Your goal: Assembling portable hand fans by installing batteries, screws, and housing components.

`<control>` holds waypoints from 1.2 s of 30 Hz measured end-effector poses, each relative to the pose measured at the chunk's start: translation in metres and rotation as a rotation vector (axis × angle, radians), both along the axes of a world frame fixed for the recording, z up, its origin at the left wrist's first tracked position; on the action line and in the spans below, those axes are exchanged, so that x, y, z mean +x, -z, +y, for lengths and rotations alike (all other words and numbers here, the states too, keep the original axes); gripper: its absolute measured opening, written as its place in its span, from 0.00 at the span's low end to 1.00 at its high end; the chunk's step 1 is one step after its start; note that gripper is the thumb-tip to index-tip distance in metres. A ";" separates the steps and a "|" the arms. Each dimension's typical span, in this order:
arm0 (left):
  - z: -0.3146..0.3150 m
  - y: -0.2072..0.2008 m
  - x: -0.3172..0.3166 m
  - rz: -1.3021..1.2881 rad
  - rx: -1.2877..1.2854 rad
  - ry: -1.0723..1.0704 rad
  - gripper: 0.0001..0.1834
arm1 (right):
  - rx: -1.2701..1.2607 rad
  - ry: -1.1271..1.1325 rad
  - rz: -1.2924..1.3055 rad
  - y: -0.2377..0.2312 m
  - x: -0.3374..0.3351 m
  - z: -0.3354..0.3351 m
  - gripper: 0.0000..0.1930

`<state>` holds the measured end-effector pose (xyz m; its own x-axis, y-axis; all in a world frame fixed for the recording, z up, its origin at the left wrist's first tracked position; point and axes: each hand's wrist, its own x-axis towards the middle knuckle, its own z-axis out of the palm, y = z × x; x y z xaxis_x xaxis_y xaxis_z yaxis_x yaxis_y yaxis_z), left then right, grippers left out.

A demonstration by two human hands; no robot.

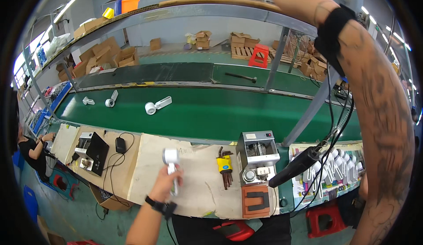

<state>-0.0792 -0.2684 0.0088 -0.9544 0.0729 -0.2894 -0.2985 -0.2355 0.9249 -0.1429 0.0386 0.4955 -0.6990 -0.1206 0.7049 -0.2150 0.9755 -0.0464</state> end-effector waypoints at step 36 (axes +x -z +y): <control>-0.076 -0.100 -0.130 0.265 1.003 0.250 0.16 | -0.073 -0.199 0.211 0.067 -0.134 0.070 0.24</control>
